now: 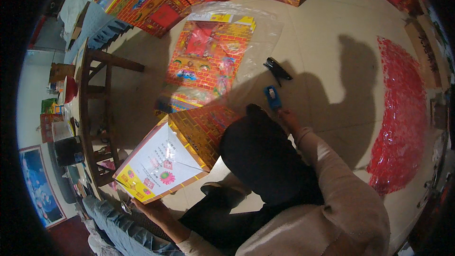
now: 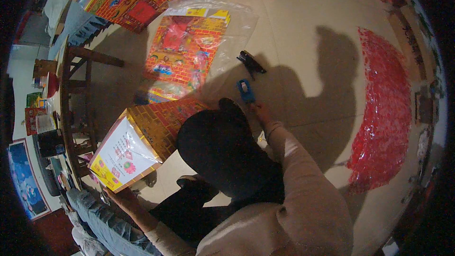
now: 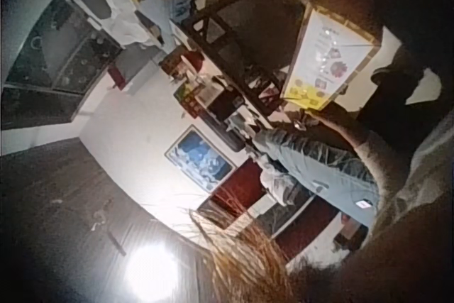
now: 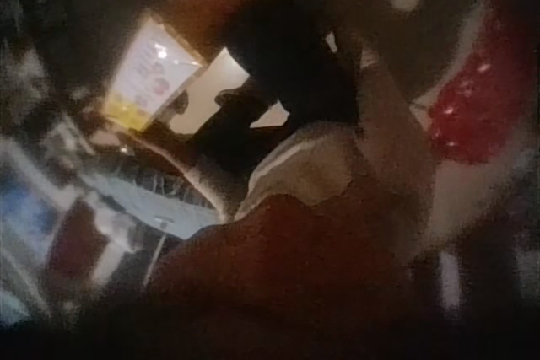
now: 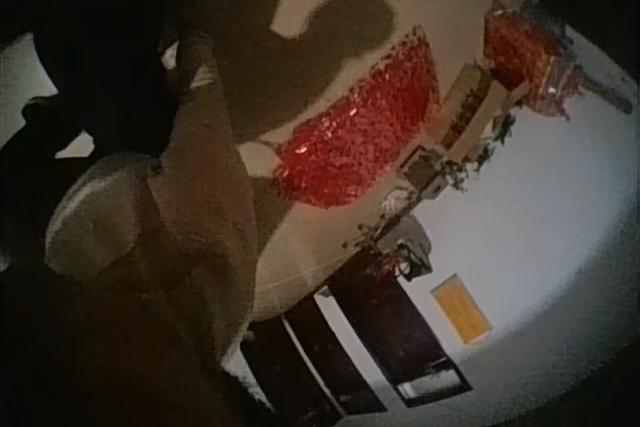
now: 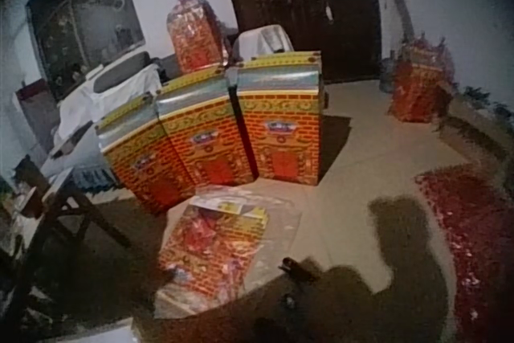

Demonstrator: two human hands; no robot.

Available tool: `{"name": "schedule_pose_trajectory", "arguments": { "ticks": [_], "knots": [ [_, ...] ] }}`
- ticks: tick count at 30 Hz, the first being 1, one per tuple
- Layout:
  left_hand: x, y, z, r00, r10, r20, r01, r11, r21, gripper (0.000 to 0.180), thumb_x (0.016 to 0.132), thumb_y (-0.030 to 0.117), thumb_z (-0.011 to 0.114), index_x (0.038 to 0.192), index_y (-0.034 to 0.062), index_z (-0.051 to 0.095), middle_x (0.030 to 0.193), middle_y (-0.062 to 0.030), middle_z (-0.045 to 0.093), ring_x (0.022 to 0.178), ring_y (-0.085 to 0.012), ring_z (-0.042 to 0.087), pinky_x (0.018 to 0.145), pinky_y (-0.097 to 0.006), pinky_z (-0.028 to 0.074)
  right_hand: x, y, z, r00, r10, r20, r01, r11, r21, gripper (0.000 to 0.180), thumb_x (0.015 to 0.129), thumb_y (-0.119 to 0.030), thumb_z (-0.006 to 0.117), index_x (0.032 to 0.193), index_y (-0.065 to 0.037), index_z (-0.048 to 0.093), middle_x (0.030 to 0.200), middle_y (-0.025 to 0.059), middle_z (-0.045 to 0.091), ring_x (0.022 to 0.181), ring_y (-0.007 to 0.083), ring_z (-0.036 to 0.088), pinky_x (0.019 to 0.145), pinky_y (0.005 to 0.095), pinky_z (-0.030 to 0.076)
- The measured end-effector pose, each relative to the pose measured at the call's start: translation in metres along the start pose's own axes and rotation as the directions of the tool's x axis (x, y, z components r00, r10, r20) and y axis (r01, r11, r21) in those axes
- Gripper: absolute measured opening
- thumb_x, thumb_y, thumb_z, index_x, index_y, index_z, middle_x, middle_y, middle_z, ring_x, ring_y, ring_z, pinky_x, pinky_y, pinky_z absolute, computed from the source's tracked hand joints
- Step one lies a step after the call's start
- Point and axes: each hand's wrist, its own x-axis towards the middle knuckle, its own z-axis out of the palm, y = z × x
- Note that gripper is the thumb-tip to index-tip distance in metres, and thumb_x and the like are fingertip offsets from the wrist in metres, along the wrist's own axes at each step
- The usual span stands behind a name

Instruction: The person assembles a flat cardboard box by folding its sides and securing them with tape. They handle the box and tape, folding flaps and applying tape to edges to form a rectangular container.

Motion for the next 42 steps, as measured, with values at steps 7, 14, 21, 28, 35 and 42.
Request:
{"name": "schedule_pose_trajectory", "arguments": {
  "ticks": [7,14,21,28,35,42],
  "knots": [
    [0.000,-0.004,0.004,0.994,-0.012,0.107,0.009,1.000,0.021,0.063,0.108,0.052,0.044,0.152,0.0070,0.045,0.149,-0.0112,0.055,0.135,-0.0242,0.054,0.114,-0.043,0.039,0.042,0.032,-0.014,0.995,0.095,-0.036,-0.100,0.980,-0.172,0.031,0.096,-0.043,0.068,0.099,-0.012,0.069,0.091,0.0003,0.063,0.082,0.0147,0.053,0.075,0.0356,0.044],
    [0.010,-0.020,-0.009,0.987,0.010,0.161,-0.001,0.999,-0.052,0.062,0.110,0.051,0.039,0.150,0.0037,0.044,0.149,-0.0123,0.055,0.135,-0.0238,0.053,0.115,-0.043,0.037,0.037,0.010,-0.019,0.998,-0.024,0.063,0.037,0.978,-0.205,0.029,0.097,-0.036,0.069,0.100,-0.008,0.069,0.090,-0.0007,0.063,0.084,0.0120,0.055,0.076,0.0328,0.046],
    [-0.005,-0.019,-0.007,1.000,0.020,-0.007,-0.020,0.997,-0.075,0.059,0.110,0.048,0.043,0.145,0.0015,0.050,0.144,-0.0116,0.058,0.132,-0.0218,0.055,0.110,-0.040,0.043,0.012,-0.149,-0.032,0.929,-0.303,0.214,0.333,0.935,-0.121,0.027,0.098,-0.030,0.069,0.101,-0.003,0.068,0.089,-0.0016,0.063,0.086,0.0094,0.057,0.078,0.0299,0.048],
    [-0.007,-0.029,0.018,0.990,0.114,-0.084,-0.116,0.993,-0.017,0.063,0.110,0.047,0.042,0.149,-0.0017,0.049,0.144,-0.0137,0.058,0.133,-0.0217,0.054,0.115,-0.036,0.037,-0.186,-0.443,0.123,0.523,-0.495,0.694,0.809,0.543,-0.223,0.012,0.098,-0.014,0.069,0.095,-0.002,0.067,0.084,-0.0032,0.060,0.080,0.0066,0.055,0.073,0.0253,0.047],
    [-0.014,-0.023,0.029,0.985,0.133,-0.111,-0.136,0.991,-0.014,0.058,0.111,0.043,0.042,0.146,-0.0022,0.054,0.144,-0.0174,0.058,0.136,-0.0248,0.051,0.117,-0.036,0.033,-0.314,-0.462,0.319,-0.078,-0.070,0.995,0.996,0.037,0.080,0.020,0.091,-0.024,0.070,0.094,-0.004,0.070,0.093,0.0148,0.070,0.085,0.0312,0.069,0.076,0.0414,0.053],
    [-0.024,0.000,0.033,0.988,0.144,-0.052,-0.147,0.988,-0.054,0.063,0.111,0.048,0.037,0.147,-0.0003,0.054,0.145,-0.0182,0.057,0.136,-0.0261,0.052,0.116,-0.036,0.035,-0.328,-0.423,0.408,-0.044,0.144,0.989,0.991,-0.118,0.061,0.022,0.091,-0.027,0.069,0.096,-0.006,0.072,0.088,0.0180,0.072,0.083,0.0355,0.070,0.074,0.0461,0.053]
  ]
}}
